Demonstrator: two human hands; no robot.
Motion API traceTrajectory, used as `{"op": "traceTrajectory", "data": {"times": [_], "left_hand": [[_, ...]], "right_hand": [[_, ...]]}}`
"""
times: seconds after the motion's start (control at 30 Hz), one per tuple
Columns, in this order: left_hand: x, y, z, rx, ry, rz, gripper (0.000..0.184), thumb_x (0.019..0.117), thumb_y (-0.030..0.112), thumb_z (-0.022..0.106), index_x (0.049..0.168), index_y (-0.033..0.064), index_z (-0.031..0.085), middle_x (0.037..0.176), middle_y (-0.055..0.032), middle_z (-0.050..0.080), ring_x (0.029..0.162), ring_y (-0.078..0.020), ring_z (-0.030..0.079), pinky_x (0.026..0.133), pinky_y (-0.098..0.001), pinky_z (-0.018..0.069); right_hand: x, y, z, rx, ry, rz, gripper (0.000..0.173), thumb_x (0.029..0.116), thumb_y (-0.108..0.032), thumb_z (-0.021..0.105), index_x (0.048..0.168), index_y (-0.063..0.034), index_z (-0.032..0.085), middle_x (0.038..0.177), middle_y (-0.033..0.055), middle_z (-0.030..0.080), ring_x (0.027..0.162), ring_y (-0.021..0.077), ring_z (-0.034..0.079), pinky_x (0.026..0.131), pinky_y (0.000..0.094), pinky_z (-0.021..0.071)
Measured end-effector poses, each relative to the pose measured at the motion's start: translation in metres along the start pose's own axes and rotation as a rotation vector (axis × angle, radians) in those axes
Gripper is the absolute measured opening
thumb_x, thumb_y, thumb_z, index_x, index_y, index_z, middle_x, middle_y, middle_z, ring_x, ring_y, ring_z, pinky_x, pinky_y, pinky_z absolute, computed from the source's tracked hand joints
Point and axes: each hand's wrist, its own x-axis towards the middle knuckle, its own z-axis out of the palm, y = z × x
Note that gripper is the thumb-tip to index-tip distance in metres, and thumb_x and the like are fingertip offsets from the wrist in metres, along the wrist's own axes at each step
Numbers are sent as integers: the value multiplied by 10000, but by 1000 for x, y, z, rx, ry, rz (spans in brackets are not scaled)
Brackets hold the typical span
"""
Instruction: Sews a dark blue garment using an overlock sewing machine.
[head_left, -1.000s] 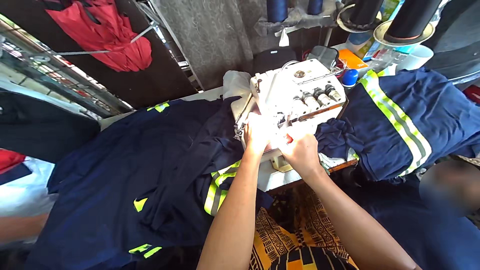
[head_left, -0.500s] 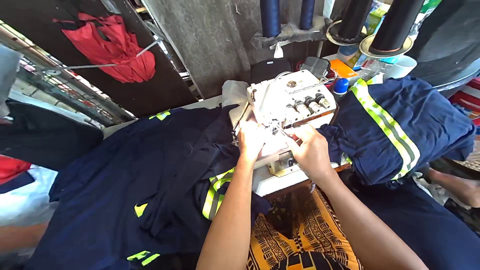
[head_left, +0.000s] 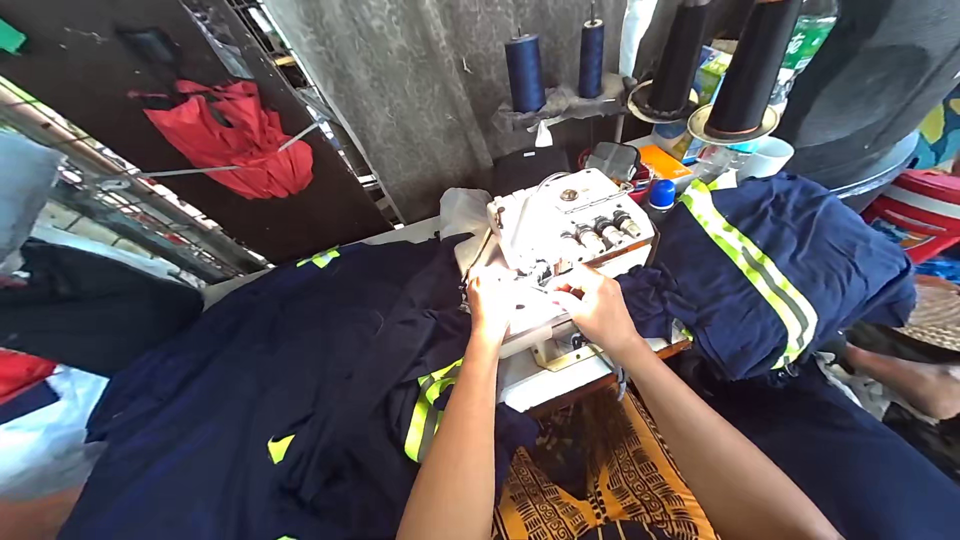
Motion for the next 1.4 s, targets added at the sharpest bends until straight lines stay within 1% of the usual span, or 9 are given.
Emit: {"op": "traceTrajectory", "data": {"times": [0.17, 0.3, 0.53, 0.63, 0.77, 0.87, 1.0, 1.2, 1.4], "left_hand": [[3, -9, -3, -283, -18, -104, 147, 985, 44, 631, 1102, -38, 665, 940, -153, 644, 676, -170, 620, 639, -338, 564], [1, -16, -11, -449, -30, -103, 220, 921, -47, 665, 1138, -19, 668, 880, -98, 655, 674, -138, 610, 617, -297, 545], [-7, -12, -15, -848, -93, -75, 103, 1038, 63, 538, 1058, 25, 632, 760, -45, 633, 597, -118, 582, 533, -262, 500], [-9, -12, -19, -953, -130, -143, 177, 1079, 96, 415, 962, 77, 547, 661, -16, 549, 509, -100, 521, 467, -239, 459], [-13, -20, -26, -794, -131, -119, 193, 1089, 120, 378, 1030, 49, 548, 625, 4, 513, 475, -91, 497, 436, -235, 443], [-18, -26, -38, -324, -75, -21, 251, 1085, 112, 427, 1201, -16, 610, 701, -14, 564, 537, -80, 540, 531, -248, 495], [-33, -27, -51, 160, -51, 174, 249, 1046, 100, 498, 1194, -12, 663, 881, -114, 689, 718, -155, 654, 727, -355, 557], [-42, -22, -48, 363, -93, 380, 204, 965, 124, 650, 1016, -61, 718, 936, -198, 713, 891, -301, 702, 872, -467, 554], [-36, -30, -42, 401, -55, 476, 200, 990, 80, 598, 1005, -73, 727, 973, -222, 726, 954, -334, 717, 913, -475, 551]], "right_hand": [[1, 3, -7, 349, -119, 101, 113, 951, -67, 673, 1009, -4, 746, 964, 80, 704, 781, 95, 689, 760, 255, 603], [1, 3, -10, 356, -132, 121, 123, 956, -67, 665, 1027, -8, 745, 970, 77, 706, 775, 98, 685, 755, 259, 597], [2, 9, -2, -5, -61, -13, 169, 947, -114, 651, 1031, -40, 777, 981, 125, 708, 891, 209, 678, 853, 386, 557], [4, -4, -5, -150, -131, 12, 219, 975, -130, 591, 1080, -68, 773, 1097, 142, 711, 1012, 269, 686, 911, 464, 545], [9, -25, -9, -384, -233, 112, 294, 1024, -213, 522, 1185, -114, 747, 1242, 128, 698, 1146, 317, 665, 971, 526, 508], [12, -37, -13, -450, -300, 192, 328, 1046, -232, 476, 1235, -113, 715, 1287, 134, 680, 1172, 328, 655, 973, 542, 496], [11, -41, -15, -474, -300, 230, 323, 1041, -244, 479, 1204, -86, 708, 1263, 147, 678, 1113, 348, 675, 913, 551, 518], [8, -41, -19, -449, -306, 269, 309, 1021, -228, 502, 1195, -83, 712, 1278, 151, 672, 1103, 348, 679, 899, 551, 525], [-2, -28, -36, -379, -255, 234, 287, 1007, -223, 557, 1186, -77, 727, 1255, 160, 667, 1085, 336, 678, 878, 533, 534]]}}
